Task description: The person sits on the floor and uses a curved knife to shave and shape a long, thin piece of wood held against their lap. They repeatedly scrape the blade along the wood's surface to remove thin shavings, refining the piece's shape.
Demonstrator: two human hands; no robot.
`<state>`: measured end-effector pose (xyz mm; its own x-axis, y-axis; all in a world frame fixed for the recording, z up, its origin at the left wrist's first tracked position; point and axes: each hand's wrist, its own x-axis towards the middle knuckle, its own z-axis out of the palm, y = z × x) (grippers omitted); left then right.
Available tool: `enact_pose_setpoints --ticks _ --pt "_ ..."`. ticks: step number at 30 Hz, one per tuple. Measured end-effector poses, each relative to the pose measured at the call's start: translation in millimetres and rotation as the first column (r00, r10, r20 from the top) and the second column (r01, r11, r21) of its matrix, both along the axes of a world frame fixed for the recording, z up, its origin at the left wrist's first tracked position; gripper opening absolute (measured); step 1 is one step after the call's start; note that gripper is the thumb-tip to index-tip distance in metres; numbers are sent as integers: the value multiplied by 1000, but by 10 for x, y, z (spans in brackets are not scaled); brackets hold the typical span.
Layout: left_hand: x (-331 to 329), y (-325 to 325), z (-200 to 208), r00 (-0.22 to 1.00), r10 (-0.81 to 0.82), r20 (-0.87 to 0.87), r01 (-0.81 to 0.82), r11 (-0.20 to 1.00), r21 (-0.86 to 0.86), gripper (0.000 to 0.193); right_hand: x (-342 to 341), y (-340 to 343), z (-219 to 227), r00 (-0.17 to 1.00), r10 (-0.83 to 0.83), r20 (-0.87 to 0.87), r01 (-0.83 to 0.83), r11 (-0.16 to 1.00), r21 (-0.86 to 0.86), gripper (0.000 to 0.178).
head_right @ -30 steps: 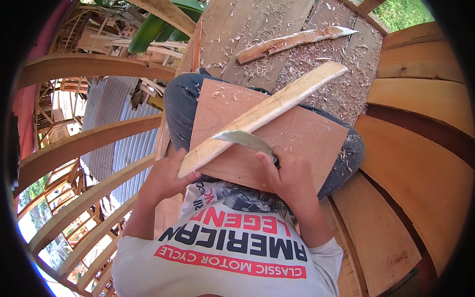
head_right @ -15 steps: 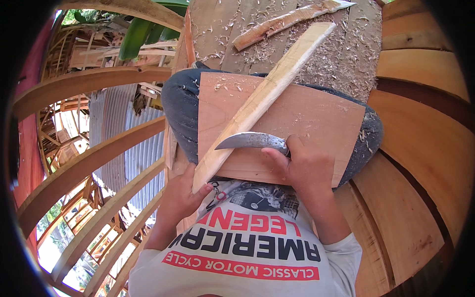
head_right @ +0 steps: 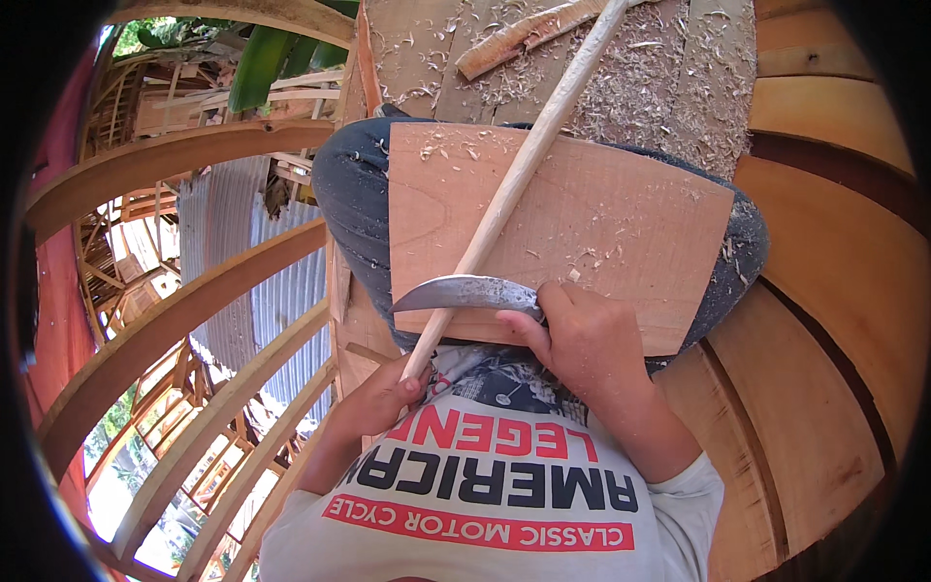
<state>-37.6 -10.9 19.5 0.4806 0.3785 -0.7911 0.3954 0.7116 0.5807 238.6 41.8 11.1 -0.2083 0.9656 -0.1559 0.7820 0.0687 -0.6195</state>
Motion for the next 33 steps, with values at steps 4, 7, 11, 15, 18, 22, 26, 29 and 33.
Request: enact_pose_setpoints --ticks 4,7,11,15,18,22,26,29,33 --pt "-12 -56 -100 1000 -26 4 26 1000 13 56 -13 67 -41 994 -7 107 1 998 59 41" --pt "-17 -51 -126 999 -45 2 45 998 31 55 148 205 -90 963 -199 183 179 976 124 43" --pt "-125 -169 -255 999 -16 31 16 1000 -6 55 408 359 79 917 -389 84 392 919 -23 46" --pt "-115 -109 -241 999 -22 40 22 1000 -2 57 282 266 150 871 -420 -256 351 895 -276 61" --pt "-93 -54 -197 998 -51 26 50 999 19 58 215 265 151 762 -502 -408 263 816 -514 72" --pt "-5 13 -82 989 -90 -121 99 993 71 55 167 196 86 661 -511 -549 169 815 -555 82" --pt "206 180 243 907 -132 -401 211 964 162 52 148 172 61 485 -530 -695 24 803 -595 98" --pt "232 218 299 856 -141 -497 282 934 221 47 188 167 60 365 -552 -750 -88 782 -618 110" --pt "190 265 394 793 13 -609 401 742 537 43 177 151 93 267 -641 -720 -169 704 -690 140"
